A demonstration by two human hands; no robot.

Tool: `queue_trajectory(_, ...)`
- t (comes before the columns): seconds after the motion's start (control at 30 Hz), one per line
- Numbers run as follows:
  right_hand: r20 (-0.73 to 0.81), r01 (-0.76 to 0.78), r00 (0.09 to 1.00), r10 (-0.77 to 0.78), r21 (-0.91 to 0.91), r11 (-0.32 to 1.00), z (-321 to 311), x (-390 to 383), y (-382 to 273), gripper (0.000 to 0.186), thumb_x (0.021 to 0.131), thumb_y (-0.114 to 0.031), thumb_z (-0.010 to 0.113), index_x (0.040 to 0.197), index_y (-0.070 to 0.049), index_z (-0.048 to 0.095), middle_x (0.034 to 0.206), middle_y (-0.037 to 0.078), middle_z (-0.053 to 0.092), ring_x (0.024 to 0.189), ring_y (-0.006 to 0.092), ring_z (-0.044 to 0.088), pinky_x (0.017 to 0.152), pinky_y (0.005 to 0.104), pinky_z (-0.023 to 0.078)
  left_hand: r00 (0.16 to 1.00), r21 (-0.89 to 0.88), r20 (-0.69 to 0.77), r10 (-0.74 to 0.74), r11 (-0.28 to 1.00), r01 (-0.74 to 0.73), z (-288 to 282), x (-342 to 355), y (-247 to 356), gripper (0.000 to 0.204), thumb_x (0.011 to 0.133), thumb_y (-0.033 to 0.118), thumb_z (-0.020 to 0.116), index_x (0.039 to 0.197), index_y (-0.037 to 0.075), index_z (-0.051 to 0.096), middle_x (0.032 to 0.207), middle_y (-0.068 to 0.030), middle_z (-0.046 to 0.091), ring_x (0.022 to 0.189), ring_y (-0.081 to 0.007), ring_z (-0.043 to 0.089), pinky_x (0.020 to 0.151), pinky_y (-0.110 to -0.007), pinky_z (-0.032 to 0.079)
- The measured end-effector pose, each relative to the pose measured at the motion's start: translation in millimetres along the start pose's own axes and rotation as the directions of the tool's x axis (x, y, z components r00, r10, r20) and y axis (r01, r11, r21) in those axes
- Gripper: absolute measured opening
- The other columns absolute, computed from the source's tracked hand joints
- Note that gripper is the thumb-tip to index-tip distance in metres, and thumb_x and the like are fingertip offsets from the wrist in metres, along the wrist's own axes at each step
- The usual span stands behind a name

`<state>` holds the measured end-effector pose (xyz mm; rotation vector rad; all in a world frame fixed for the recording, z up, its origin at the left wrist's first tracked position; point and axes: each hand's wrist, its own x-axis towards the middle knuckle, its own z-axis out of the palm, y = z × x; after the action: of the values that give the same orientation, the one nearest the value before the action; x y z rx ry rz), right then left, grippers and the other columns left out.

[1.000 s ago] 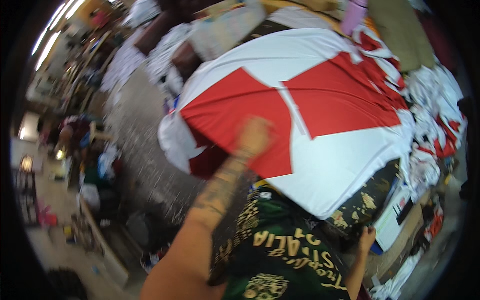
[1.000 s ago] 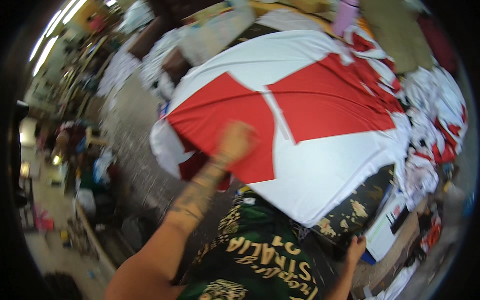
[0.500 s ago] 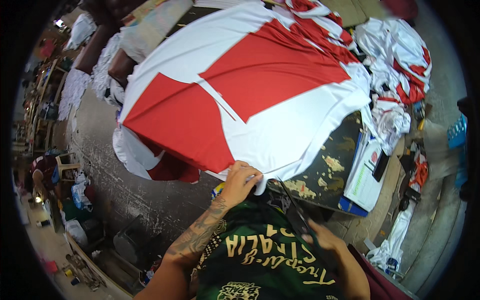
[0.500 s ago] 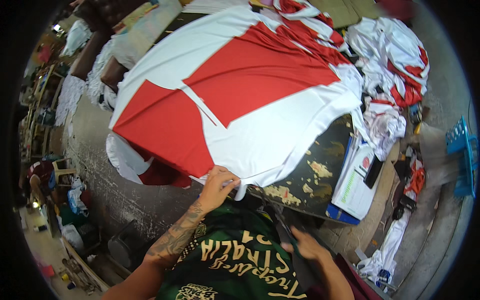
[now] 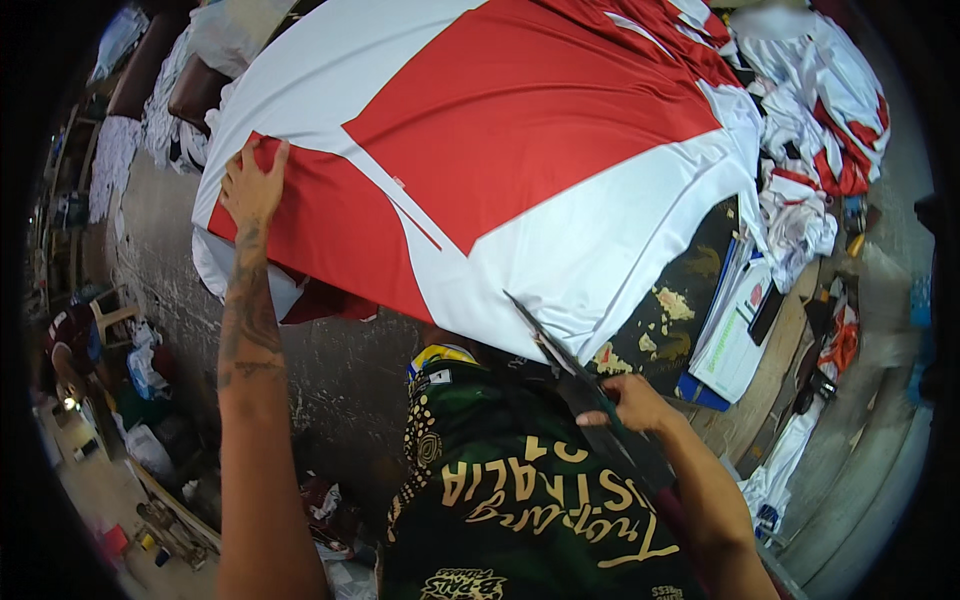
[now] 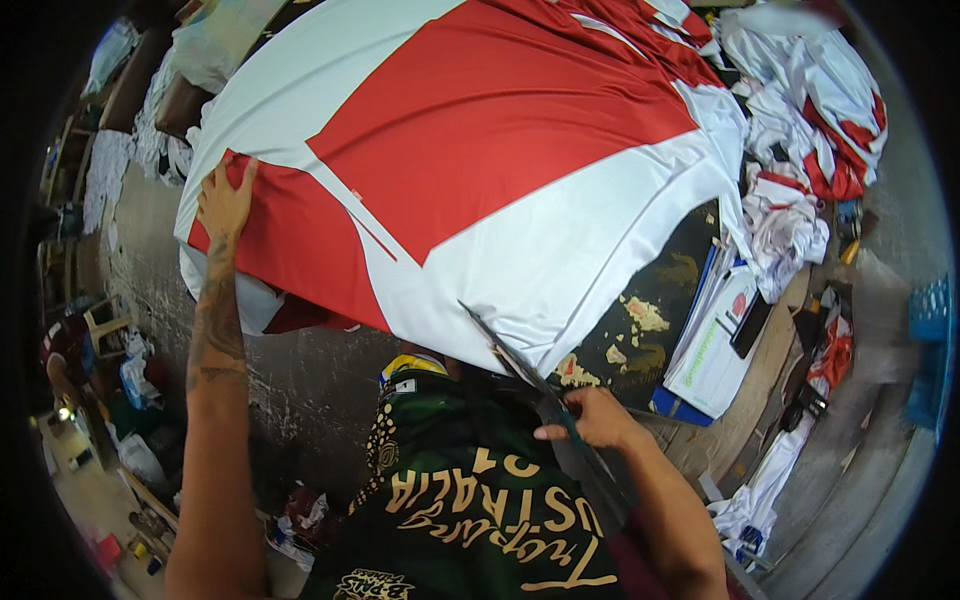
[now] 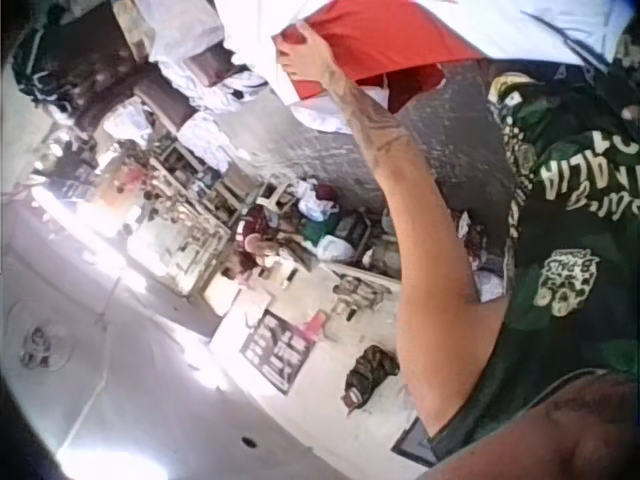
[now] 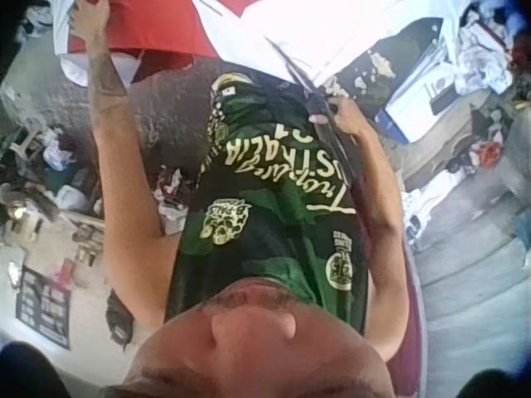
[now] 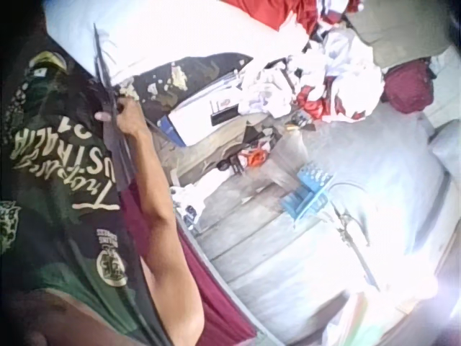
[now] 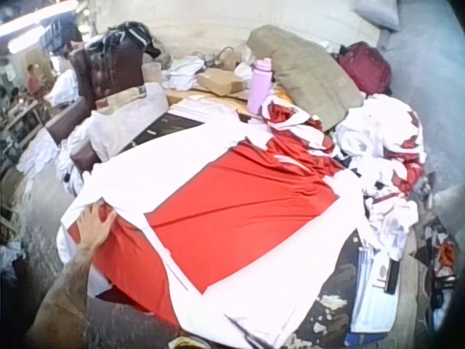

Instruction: The person cuts red and white fabric pieces on a work table using shears. They repeatedly unfold, smooth, and cut the fabric into separate sections, then handle a white paper template and cut it as well. Cut fabric pieces are set aside on the table.

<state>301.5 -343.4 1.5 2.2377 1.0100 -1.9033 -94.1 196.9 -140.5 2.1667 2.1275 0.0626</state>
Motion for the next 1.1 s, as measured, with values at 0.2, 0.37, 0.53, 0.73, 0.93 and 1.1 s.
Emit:
queue_trajectory(0.2, 0.018, 0.047, 0.999, -0.048, 0.016, 0.999, -10, 15, -34, 0.080, 0.073, -0.071, 0.089, 0.104, 0.002, 0.078, 0.085, 0.020, 0.074, 0.084, 0.0348, 0.073, 0.085, 0.0442, 0.056, 0.944, 0.034, -0.226, 0.242, 0.970, -0.241, 22, 35, 7, 0.079, 0.099, 0.076, 0.053, 0.165, 0.034, 0.042, 0.172, -0.0125, 0.036, 0.160, -0.0405, 0.029, 0.125, -0.069, 0.021)
queue_trajectory(0.37, 0.147, -0.046, 0.987, 0.064, -0.122, 0.991, -10, 19, -52, 0.082, 0.078, -0.072, 0.085, 0.112, 0.002, 0.076, 0.086, 0.018, 0.071, 0.087, 0.0315, 0.070, 0.083, 0.0426, 0.053, 0.920, -0.034, -0.267, 0.285, 0.952, -0.304, 22, 45, -1, 0.081, 0.097, 0.076, 0.055, 0.165, 0.033, 0.042, 0.173, -0.0115, 0.035, 0.161, -0.0392, 0.028, 0.127, -0.071, 0.016)
queue_trajectory(0.53, 0.110, 0.080, 0.990, -0.086, 0.058, 0.995, 7, 33, -70, 0.091, 0.080, -0.071, 0.084, 0.129, 0.005, 0.069, 0.084, 0.014, 0.066, 0.086, 0.0279, 0.066, 0.083, 0.0415, 0.052, 0.907, 0.080, -0.308, 0.287, 0.958, -0.276, 33, 45, -2, 0.081, 0.098, 0.078, 0.051, 0.167, 0.039, 0.037, 0.176, -0.0073, 0.031, 0.163, -0.0387, 0.025, 0.127, -0.074, 0.014)
queue_trajectory(0.73, 0.087, 0.038, 0.995, -0.040, 0.027, 0.999, 26, 46, -73, 0.083, 0.079, -0.069, 0.087, 0.114, 0.005, 0.072, 0.077, 0.010, 0.060, 0.081, 0.0228, 0.061, 0.077, 0.0391, 0.051, 0.921, 0.074, -0.286, 0.264, 0.965, -0.253, 31, 46, 0, 0.079, 0.099, 0.077, 0.048, 0.168, 0.042, 0.033, 0.178, -0.0049, 0.028, 0.164, -0.0375, 0.022, 0.126, -0.077, 0.012)
queue_trajectory(0.93, 0.047, 0.075, 0.996, -0.078, 0.068, 0.995, 21, 51, -88, 0.075, 0.078, -0.069, 0.088, 0.096, 0.002, 0.072, 0.075, 0.011, 0.065, 0.074, 0.0233, 0.063, 0.071, 0.0402, 0.050, 0.923, 0.009, -0.288, 0.254, 0.965, -0.263, 25, 43, 4, 0.079, 0.103, 0.069, 0.049, 0.171, 0.035, 0.029, 0.178, -0.0049, 0.028, 0.164, -0.0398, 0.022, 0.125, -0.077, 0.012)
queue_trajectory(1.1, 0.085, 0.023, 0.996, -0.030, 0.083, 0.996, 16, 68, -129, 0.074, 0.077, -0.068, 0.088, 0.099, 0.001, 0.074, 0.080, 0.013, 0.069, 0.080, 0.0257, 0.068, 0.076, 0.0412, 0.052, 0.924, -0.048, -0.298, 0.240, 0.963, -0.265, 18, 35, 11, 0.085, 0.106, 0.062, 0.049, 0.175, 0.027, 0.013, 0.177, -0.0059, 0.030, 0.163, -0.0406, 0.024, 0.125, -0.077, 0.013)
